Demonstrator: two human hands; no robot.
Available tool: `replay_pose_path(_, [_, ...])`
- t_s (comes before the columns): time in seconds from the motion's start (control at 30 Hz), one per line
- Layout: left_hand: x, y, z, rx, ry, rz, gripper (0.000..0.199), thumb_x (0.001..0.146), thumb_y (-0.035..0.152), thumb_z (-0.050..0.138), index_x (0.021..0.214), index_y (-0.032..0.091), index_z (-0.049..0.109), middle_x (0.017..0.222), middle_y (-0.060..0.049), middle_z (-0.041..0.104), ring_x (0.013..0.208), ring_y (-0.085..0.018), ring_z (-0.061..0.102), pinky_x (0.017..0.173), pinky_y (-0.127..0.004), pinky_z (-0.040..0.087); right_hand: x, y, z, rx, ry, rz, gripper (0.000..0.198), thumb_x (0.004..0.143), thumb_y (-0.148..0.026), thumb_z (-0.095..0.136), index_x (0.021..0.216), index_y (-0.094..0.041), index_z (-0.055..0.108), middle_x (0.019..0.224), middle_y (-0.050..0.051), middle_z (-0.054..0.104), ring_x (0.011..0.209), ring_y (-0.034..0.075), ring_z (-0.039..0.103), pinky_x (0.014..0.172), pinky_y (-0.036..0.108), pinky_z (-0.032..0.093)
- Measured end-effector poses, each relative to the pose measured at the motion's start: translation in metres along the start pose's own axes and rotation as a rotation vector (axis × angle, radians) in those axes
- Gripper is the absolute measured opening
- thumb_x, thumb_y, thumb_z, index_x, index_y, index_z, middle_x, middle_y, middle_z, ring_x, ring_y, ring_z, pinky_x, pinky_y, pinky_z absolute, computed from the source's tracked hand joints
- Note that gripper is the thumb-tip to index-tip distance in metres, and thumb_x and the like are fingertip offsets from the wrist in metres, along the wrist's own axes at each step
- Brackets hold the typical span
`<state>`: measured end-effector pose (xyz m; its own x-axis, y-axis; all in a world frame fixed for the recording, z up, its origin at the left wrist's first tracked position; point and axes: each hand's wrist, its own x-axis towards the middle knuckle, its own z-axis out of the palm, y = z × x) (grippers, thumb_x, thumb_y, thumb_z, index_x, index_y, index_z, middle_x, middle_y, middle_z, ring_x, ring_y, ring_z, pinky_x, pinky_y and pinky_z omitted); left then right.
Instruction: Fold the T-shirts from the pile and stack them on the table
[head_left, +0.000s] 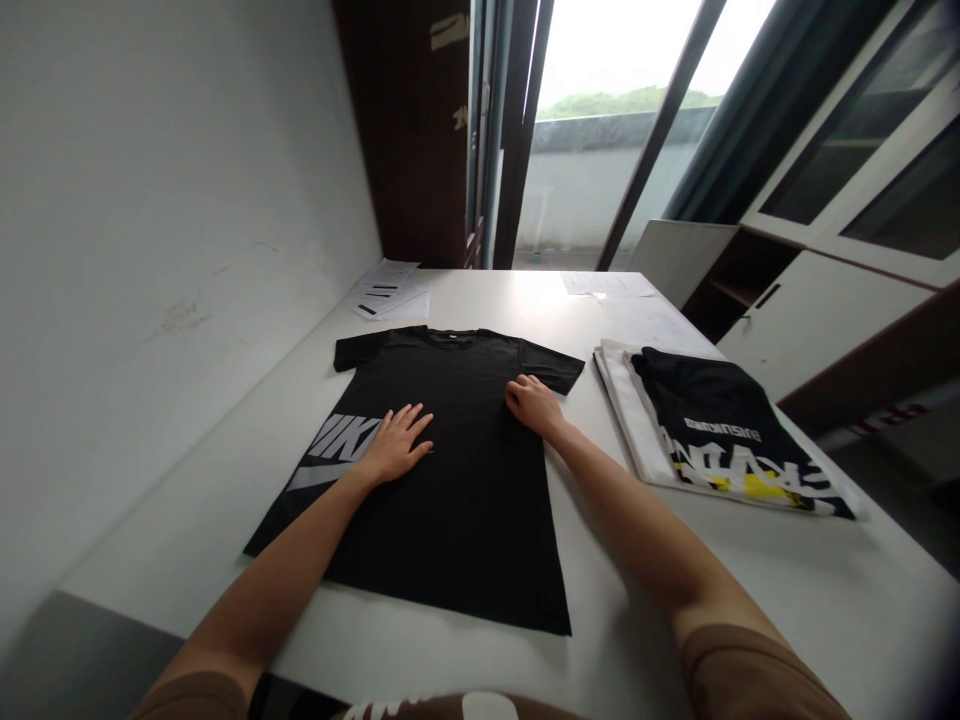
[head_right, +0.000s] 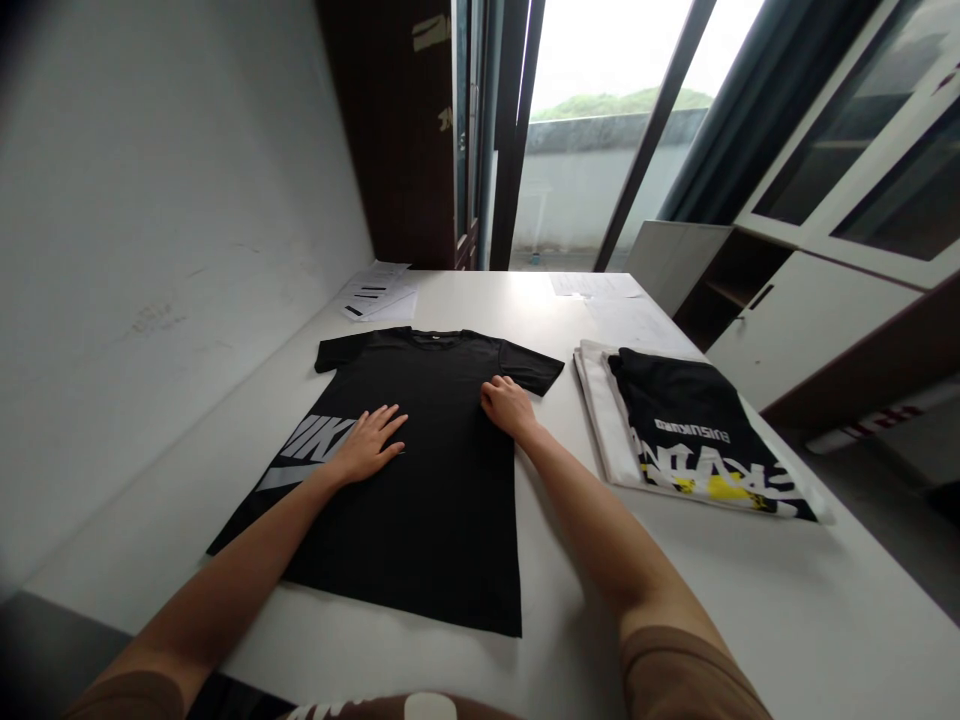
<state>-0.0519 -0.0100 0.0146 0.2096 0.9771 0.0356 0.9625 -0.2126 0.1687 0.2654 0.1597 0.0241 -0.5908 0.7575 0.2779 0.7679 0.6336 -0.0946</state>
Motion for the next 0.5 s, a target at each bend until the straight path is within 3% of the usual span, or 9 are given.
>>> replay_pose_path(0.1, [0.001, 0.001, -0.001, 0.010, -0.009, -0.003, 0.063, 0.104, 0.059, 0.038, 0.161, 0.031, 0.034, 0.171, -0.004, 0.023, 0.158, -0.029, 0.018, 0.127, -0.055, 0.017, 0.000, 0.008, 0.001, -0.049, 0.022, 0.092, 0.025, 0.101, -0.032, 0.050, 0.104, -0.021, 0.073, 0.108, 0.013, 0.068, 0.106, 0.029, 0.057, 0.090, 0.037, 0.046])
replay_pose_path(0.17, [0.001, 0.001, -0.001, 0.015, -0.008, -0.004, 0.063, 0.104, 0.059, 0.038, 0.161, 0.031, 0.034, 0.171, -0.004, 0.024, 0.158, -0.029, 0.018, 0.127, -0.055, 0.017, 0.000, 0.009, 0.002, -0.032, 0.032, 0.080, 0.027, 0.101, -0.034, 0.050, 0.109, -0.021, 0.073, 0.114, 0.014, 0.068, 0.110, 0.030, 0.057, 0.094, 0.040, 0.046])
replay_pose_path(0.27, [0.000, 0.001, -0.001, 0.018, 0.002, -0.002, 0.062, 0.104, 0.058, 0.037, 0.161, 0.031, 0.035, 0.171, -0.004, 0.025, 0.158, -0.028, 0.018, 0.127, -0.055, 0.017, 0.001, 0.003, 0.007, 0.053, 0.028, -0.072, 0.037, 0.103, -0.040, 0.048, 0.128, -0.023, 0.069, 0.134, 0.012, 0.064, 0.125, 0.029, 0.054, 0.108, 0.043, 0.041])
replay_pose_path(0.4, [0.000, 0.001, -0.002, 0.011, 0.006, 0.001, 0.062, 0.105, 0.058, 0.036, 0.161, 0.032, 0.035, 0.171, -0.004, 0.025, 0.158, -0.028, 0.018, 0.126, -0.055, 0.017, 0.001, -0.006, 0.017, 0.107, -0.086, -0.216, 0.053, 0.104, -0.054, 0.041, 0.149, -0.030, 0.054, 0.160, 0.006, 0.045, 0.148, 0.028, 0.036, 0.122, 0.048, 0.026])
replay_pose_path(0.5, [0.000, 0.001, -0.002, 0.013, 0.002, 0.000, 0.062, 0.105, 0.058, 0.037, 0.160, 0.031, 0.036, 0.171, -0.004, 0.025, 0.158, -0.029, 0.018, 0.126, -0.056, 0.017, 0.001, -0.006, 0.024, 0.052, -0.165, -0.102, 0.061, 0.104, -0.060, 0.035, 0.156, -0.030, 0.046, 0.164, 0.007, 0.038, 0.154, 0.032, 0.027, 0.124, 0.056, 0.019])
